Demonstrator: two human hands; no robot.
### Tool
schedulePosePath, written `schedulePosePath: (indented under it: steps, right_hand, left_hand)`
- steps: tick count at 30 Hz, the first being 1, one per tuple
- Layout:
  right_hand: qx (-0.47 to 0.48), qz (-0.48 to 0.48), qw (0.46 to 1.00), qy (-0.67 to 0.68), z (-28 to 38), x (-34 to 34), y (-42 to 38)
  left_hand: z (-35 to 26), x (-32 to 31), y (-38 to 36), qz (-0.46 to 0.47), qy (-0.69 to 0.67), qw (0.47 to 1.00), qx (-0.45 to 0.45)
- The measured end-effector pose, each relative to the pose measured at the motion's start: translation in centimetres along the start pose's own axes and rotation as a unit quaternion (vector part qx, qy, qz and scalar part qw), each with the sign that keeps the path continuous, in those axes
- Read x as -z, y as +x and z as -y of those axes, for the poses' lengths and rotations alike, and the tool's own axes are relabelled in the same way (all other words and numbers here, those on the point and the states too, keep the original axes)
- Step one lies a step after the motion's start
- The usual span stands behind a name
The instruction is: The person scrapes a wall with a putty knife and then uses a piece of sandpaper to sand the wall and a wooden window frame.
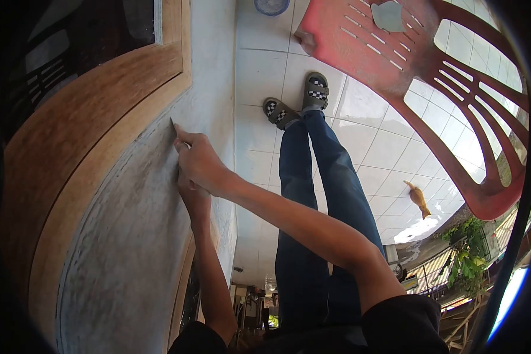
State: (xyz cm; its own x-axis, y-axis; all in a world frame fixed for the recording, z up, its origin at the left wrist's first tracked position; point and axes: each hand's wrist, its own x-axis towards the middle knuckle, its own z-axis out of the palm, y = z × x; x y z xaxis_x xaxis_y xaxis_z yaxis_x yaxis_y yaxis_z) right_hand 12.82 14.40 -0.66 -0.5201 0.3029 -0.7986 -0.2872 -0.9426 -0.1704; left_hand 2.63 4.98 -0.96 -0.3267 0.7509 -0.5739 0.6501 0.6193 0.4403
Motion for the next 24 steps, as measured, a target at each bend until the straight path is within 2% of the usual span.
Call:
schedulePosePath:
  steps: [1,2,3,4,6,8,11,14,15,17,18,20,21,23,24]
  right_hand:
    - [-0.040,0.006,0.998,0.037,0.0,1.1,1.8]
    - [-0.030,-0.016,0.999,0.030,-1.1,1.8,4.0]
    - [-0.038,-0.012,0.998,0.042,-0.7,1.6,3.7]
    - [-0.044,-0.007,0.998,0.051,0.5,1.1,3.1]
    - [-0.016,0.037,0.998,0.055,0.8,-0.4,-0.8]
    - [-0.011,0.052,0.998,0.036,0.2,-0.2,-2.0]
    - [-0.013,0.011,0.999,0.047,-0.8,1.8,2.7]
    - [-0.026,0.013,0.997,0.069,0.2,1.8,3.6]
    - [-0.002,0.005,0.998,0.060,-0.1,0.7,2.1]
    - [0.011,0.036,0.999,0.023,0.7,-0.4,-1.8]
    - [0.001,0.043,0.999,0.019,1.1,-0.5,-2.8]
    - [0.007,0.028,0.999,0.026,-0.1,0.8,0.3]
    - [0.014,0.015,0.999,0.035,-0.8,1.5,2.4]
    - [0.008,-0.004,0.999,0.054,-0.6,1.8,4.1]
    - [-0.001,-0.001,0.999,0.054,-0.1,1.7,4.0]
  left_hand:
    - [0.7,-0.3,0.4,-0.019,0.011,1.000,-0.014]
    - [1.6,-0.6,0.7,-0.036,0.024,0.999,-0.027]
    - [2.7,-0.8,0.8,-0.056,0.021,0.997,-0.057]
    - [1.3,-0.3,1.2,-0.058,0.018,0.996,-0.060]
    - [-1.7,1.2,0.7,0.071,0.016,0.995,0.070]
    - [-2.4,1.1,0.4,0.090,0.003,0.991,0.095]
    - [0.9,-0.1,0.9,-0.015,-0.050,0.998,0.017]
    - [0.7,0.1,0.8,-0.012,-0.040,0.999,0.007]
    - [0.1,0.4,1.0,-0.010,-0.039,0.999,0.004]
    - [-1.5,1.3,0.7,0.091,0.039,0.992,0.078]
    - [-1.4,1.1,0.6,0.094,0.040,0.992,0.078]
    - [-1.5,0.8,0.5,0.024,-0.048,0.998,0.044]
    - [-0.2,0.4,0.5,0.024,-0.046,0.998,0.043]
    - [3.3,-0.5,1.0,-0.067,-0.013,0.995,-0.068]
    - [1.6,0.2,1.0,-0.066,-0.011,0.995,-0.072]
